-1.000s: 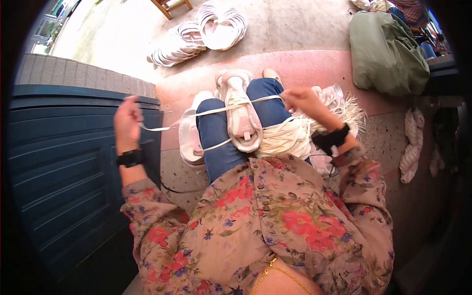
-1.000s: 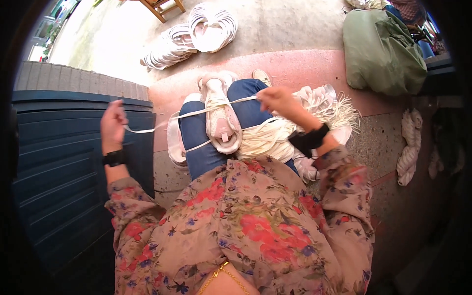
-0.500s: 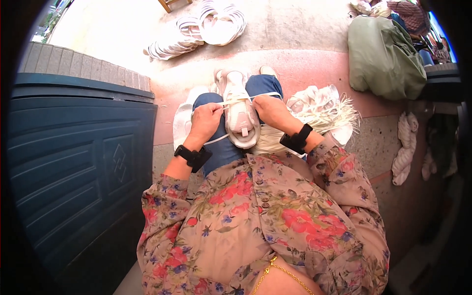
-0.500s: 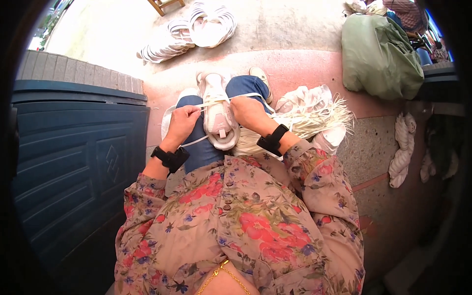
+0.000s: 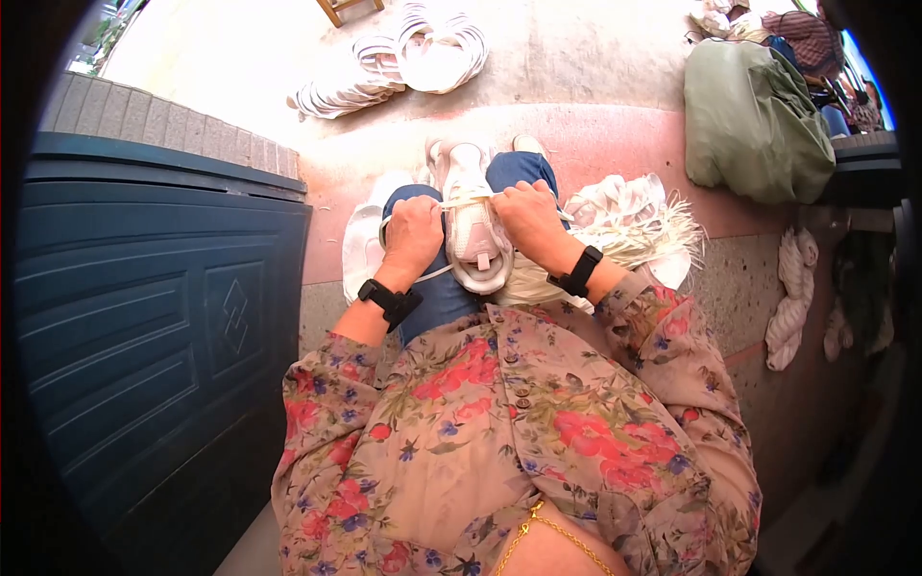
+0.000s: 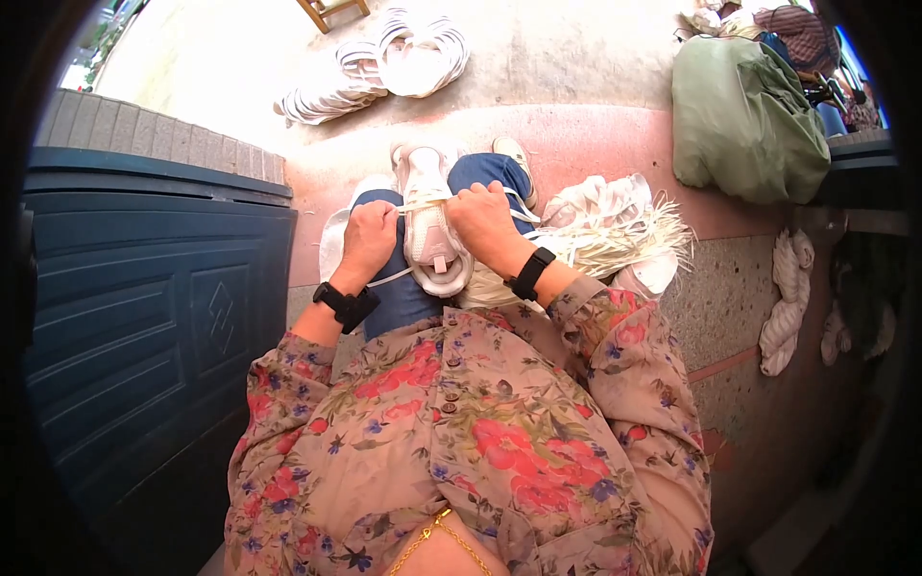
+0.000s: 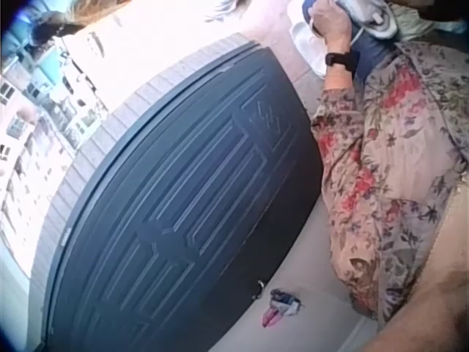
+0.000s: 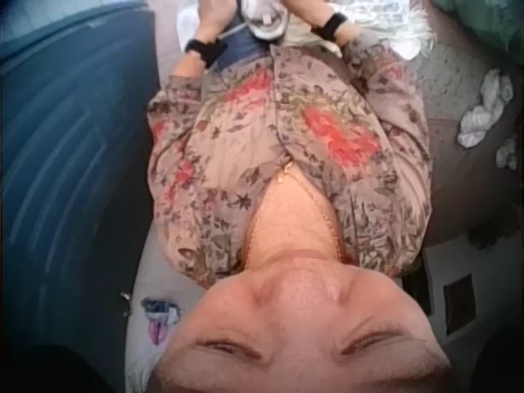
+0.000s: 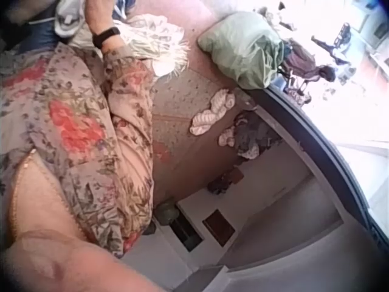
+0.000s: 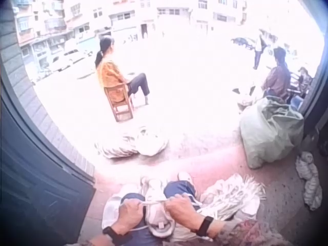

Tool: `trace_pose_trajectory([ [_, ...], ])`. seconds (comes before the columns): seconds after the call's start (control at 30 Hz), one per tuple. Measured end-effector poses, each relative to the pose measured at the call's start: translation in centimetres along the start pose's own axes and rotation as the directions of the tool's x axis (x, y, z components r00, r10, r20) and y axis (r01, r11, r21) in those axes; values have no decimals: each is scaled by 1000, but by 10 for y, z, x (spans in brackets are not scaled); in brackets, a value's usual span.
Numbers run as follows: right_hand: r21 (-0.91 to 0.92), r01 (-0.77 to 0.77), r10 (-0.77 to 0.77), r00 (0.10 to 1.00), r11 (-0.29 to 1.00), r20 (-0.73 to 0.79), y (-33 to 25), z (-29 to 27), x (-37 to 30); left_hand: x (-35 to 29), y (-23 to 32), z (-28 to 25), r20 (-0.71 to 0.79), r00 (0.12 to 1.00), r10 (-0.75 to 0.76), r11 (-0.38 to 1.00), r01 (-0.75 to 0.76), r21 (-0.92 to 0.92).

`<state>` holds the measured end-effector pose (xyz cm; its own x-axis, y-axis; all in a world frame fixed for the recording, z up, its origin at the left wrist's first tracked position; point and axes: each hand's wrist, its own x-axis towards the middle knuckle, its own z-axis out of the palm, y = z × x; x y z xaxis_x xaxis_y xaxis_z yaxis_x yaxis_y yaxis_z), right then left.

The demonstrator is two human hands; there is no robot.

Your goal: The recorder is lacing multiple pairs of white sneakers while seated in an assembly area.

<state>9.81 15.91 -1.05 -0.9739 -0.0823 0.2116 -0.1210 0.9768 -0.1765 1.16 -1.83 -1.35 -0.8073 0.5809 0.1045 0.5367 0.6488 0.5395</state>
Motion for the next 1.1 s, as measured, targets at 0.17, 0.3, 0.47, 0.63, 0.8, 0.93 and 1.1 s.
trace_pose_trajectory([
  [0.17,100,-119,139,963,988,-229,-2,0,1,0,8,1,-8,998,70,994,-69,85],
  [0.3,84,-108,124,972,991,-201,0,-1,-2,2,16,-3,-104,986,127,965,-99,242],
  [0.47,-6,-136,134,984,991,-120,-11,-5,-8,-10,34,-10,-72,982,176,909,-134,395],
  [0.63,3,-184,183,982,983,55,-17,-12,-6,-12,25,-4,13,1000,-15,971,12,239],
  [0.8,151,-259,223,949,954,222,-1,0,-6,-6,26,-11,19,997,73,967,-75,245],
  [0.93,271,-238,170,953,933,251,3,1,-5,-3,39,-12,119,946,303,781,-318,538],
  [1.1,447,-272,222,962,852,161,7,13,-10,9,45,-8,255,912,320,724,-409,556],
])
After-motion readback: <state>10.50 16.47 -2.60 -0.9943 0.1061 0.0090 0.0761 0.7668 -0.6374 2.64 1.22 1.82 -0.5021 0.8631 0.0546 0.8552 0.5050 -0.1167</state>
